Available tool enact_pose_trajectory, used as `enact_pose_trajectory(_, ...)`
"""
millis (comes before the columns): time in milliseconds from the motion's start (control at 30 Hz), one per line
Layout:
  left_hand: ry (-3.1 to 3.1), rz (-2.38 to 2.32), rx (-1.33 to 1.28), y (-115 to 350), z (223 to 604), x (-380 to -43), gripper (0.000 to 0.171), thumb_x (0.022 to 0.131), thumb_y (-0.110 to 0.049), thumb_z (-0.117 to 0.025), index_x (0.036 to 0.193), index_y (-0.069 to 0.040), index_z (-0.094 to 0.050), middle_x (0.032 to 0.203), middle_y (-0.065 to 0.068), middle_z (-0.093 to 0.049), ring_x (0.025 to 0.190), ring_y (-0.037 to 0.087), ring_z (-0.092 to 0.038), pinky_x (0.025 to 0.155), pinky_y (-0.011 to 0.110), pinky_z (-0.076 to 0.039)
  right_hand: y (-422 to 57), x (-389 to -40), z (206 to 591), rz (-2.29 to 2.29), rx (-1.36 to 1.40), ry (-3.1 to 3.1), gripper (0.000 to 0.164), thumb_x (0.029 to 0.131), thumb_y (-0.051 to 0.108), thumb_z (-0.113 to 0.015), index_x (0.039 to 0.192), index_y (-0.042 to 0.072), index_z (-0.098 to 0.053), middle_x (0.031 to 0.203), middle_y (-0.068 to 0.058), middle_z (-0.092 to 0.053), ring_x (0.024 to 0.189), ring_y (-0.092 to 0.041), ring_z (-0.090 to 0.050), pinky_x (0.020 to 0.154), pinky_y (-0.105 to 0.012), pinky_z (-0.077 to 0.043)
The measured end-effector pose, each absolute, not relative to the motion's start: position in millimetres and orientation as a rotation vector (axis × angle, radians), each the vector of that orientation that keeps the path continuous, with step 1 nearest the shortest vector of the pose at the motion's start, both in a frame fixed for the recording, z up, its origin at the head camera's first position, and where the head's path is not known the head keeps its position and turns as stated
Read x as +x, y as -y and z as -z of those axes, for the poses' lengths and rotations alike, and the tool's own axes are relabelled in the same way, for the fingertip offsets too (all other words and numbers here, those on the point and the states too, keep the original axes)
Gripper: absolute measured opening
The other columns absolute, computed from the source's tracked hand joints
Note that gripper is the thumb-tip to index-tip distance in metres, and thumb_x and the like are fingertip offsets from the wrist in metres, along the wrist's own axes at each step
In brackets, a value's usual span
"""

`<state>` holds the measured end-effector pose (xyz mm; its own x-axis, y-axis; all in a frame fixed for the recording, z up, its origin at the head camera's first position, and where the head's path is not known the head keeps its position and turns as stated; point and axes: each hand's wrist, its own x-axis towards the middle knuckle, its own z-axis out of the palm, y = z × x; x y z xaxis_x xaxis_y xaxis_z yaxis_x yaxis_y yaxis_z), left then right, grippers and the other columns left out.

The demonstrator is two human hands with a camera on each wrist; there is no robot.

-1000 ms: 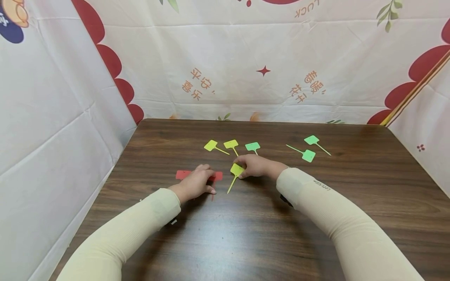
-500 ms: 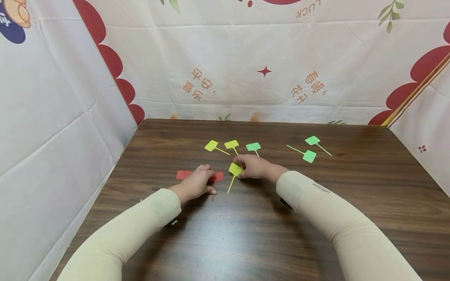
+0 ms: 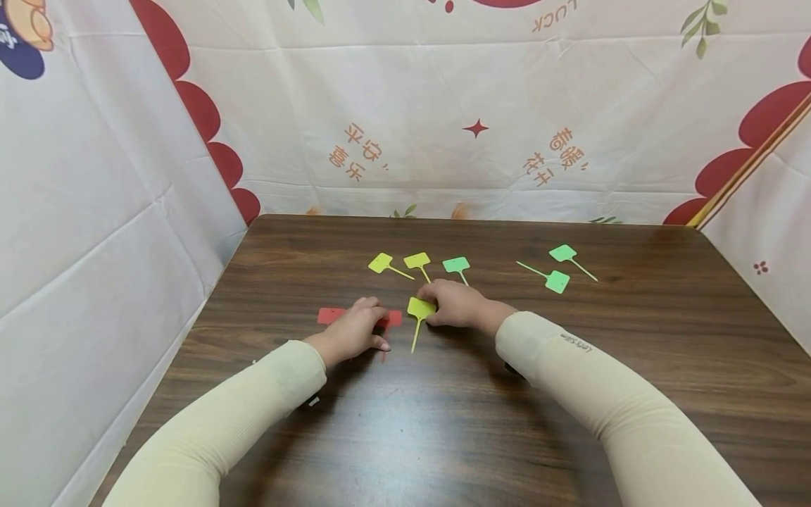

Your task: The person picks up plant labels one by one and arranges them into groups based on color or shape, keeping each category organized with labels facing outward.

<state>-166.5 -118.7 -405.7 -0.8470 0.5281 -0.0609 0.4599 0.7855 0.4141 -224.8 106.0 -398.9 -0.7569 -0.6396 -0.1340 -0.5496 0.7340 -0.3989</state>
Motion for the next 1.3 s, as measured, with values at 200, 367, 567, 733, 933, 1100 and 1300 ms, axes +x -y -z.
enact_pose_trajectory(200,-2.799,-0.591,0.765,119.1,406.7,-166.6,0.040,0.077,-0.024,-0.081,0.106,-0.001,-0.065,0.100,0.005,-0.054,0.095,0.021,-0.046,0.086,0.035,-0.045,-106.3,-223.7,401.5,0.456,-0.968,-2.678,0.043,0.080,0.015,-0.069,0.122,0.005,-0.065,0.104,-0.007,-0.059,0.086,-0.018,-0.052,0.077,-0.033,-0.046)
enact_pose_trajectory(367,-2.806,-0.598,0.793,119.3,405.4,-165.7,0.040,0.076,-0.024,-0.082,0.104,0.000,-0.065,0.099,0.006,-0.054,0.094,0.022,-0.047,0.086,0.036,-0.046,-106.7,-223.0,402.2,0.465,-0.989,-2.666,0.044,0.079,0.015,-0.069,0.122,0.005,-0.066,0.103,-0.006,-0.059,0.087,-0.017,-0.052,0.079,-0.033,-0.046)
enact_pose_trajectory(567,-2.822,-0.614,0.846,120.6,404.8,-163.7,0.038,0.076,-0.021,-0.082,0.102,0.001,-0.065,0.097,0.006,-0.053,0.092,0.022,-0.047,0.084,0.036,-0.046,-107.3,-221.7,401.5,0.541,-0.988,-2.635,0.041,0.079,0.012,-0.070,0.119,0.003,-0.066,0.103,-0.007,-0.060,0.091,-0.018,-0.055,0.082,-0.034,-0.047)
enact_pose_trajectory(733,-2.824,-0.607,0.842,120.4,405.6,-164.7,0.039,0.077,-0.020,-0.082,0.104,0.003,-0.065,0.096,0.007,-0.053,0.092,0.022,-0.046,0.084,0.036,-0.046,-108.2,-221.7,401.6,0.685,-0.925,-2.588,0.034,0.078,0.007,-0.074,0.111,0.003,-0.067,0.095,-0.004,-0.064,0.088,-0.018,-0.057,0.080,-0.034,-0.048)
enact_pose_trajectory(933,-2.803,-0.601,0.795,119.2,406.5,-167.3,0.043,0.077,-0.024,-0.081,0.108,0.001,-0.065,0.100,0.007,-0.055,0.094,0.021,-0.047,0.086,0.036,-0.046,-109.7,-221.5,402.1,0.743,-0.884,-2.568,0.029,0.078,0.008,-0.076,0.106,0.005,-0.068,0.090,-0.002,-0.065,0.084,-0.016,-0.057,0.077,-0.032,-0.048)
enact_pose_trajectory(1100,-2.797,-0.606,0.796,119.6,404.8,-166.2,0.043,0.077,-0.024,-0.081,0.108,0.000,-0.065,0.099,0.007,-0.054,0.094,0.022,-0.047,0.086,0.036,-0.046,-110.4,-222.0,403.5,0.745,-0.904,-2.566,0.029,0.078,0.009,-0.076,0.106,0.004,-0.070,0.090,-0.003,-0.065,0.083,-0.016,-0.056,0.077,-0.031,-0.048)
enact_pose_trajectory(1300,-2.801,-0.607,0.808,119.5,404.3,-166.0,0.040,0.077,-0.024,-0.081,0.105,0.000,-0.066,0.099,0.007,-0.055,0.094,0.022,-0.048,0.087,0.037,-0.046,-110.6,-222.6,403.4,0.742,-0.948,-2.553,0.031,0.079,0.010,-0.076,0.109,0.002,-0.071,0.096,-0.005,-0.068,0.085,-0.017,-0.058,0.078,-0.031,-0.049)
